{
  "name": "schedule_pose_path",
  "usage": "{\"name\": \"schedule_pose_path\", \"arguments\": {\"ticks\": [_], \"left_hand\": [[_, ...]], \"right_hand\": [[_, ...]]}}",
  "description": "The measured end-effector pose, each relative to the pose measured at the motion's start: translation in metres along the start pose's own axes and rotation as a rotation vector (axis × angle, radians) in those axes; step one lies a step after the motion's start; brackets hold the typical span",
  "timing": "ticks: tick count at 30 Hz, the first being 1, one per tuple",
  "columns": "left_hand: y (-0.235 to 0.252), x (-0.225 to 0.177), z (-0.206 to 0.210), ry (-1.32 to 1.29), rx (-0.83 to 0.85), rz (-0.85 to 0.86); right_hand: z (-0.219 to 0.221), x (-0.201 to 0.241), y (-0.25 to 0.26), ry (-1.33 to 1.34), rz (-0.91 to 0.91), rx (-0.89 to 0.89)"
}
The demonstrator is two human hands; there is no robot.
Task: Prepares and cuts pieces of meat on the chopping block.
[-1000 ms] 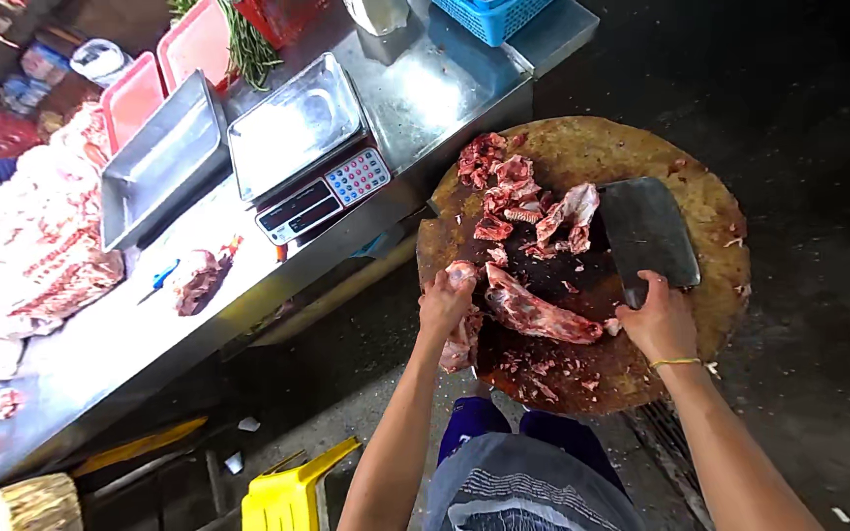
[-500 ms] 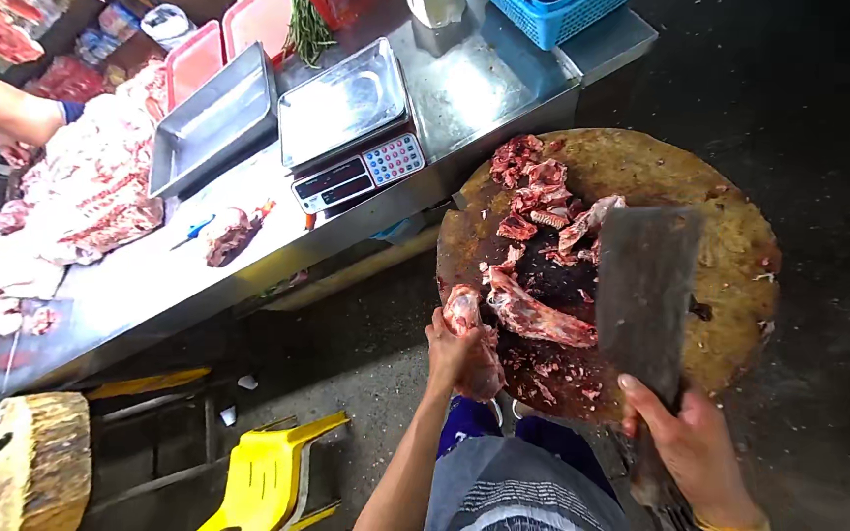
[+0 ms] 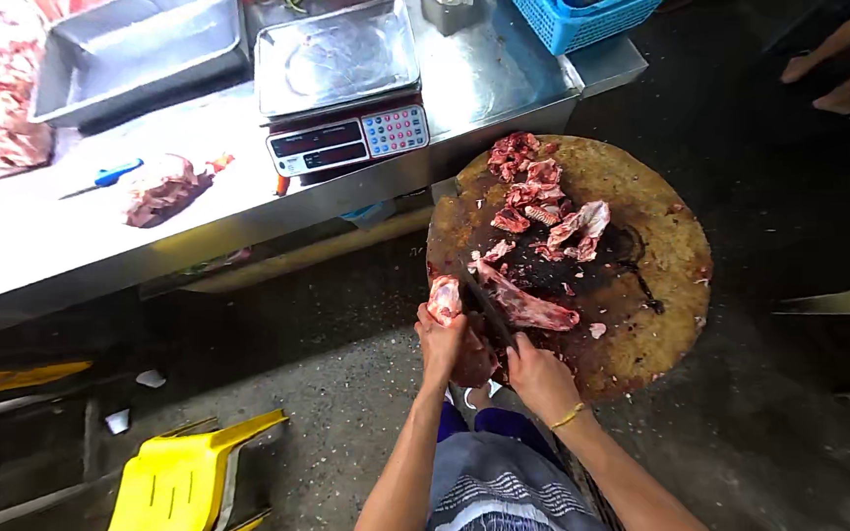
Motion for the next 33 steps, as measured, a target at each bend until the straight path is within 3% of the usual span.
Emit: {"name": "schedule_pose_path", "arguments": {"ticks": [6, 11, 16, 21, 28, 33], "left_hand": [[-0.027, 0.022, -0.004, -0.095, 0.101, 0.071], [-0.045, 0.056, -0.053, -0.276, 0.076, 0.05], [-0.006, 0.008, -0.066, -0.287, 0.023, 0.103], [0.052, -0.069, -0.05, 0.137, 0.012, 0.168], [0.105, -0.046, -0.04, 0.106, 0.112, 0.157], [0.082, -0.063, -0.052, 0.341, -0.073, 0.164]], "right_hand": [[-0.022, 0.0, 0.026, -0.038, 0.073, -0.016], [-0.052, -0.009, 0.057, 0.043, 0.056, -0.186], [-0.06, -0.04, 0.062, 0.15, 0.102, -0.269], [-0.047, -0.055, 0.053, 0.274, 0.119, -0.339], [-0.043, -0.057, 0.049, 0.431, 0.065, -0.236], [-0.008, -0.026, 0.021, 0.621, -0.026, -0.084]]}}
Point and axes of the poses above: each hand's wrist, its own y-axis towards the middle knuckle, its own z-axis out of the palm, x = y × z, the point moved 8 cm from there along y, towards the middle knuckle, and after that the axes turned 6 degrees about z, right-handed, at the moved point
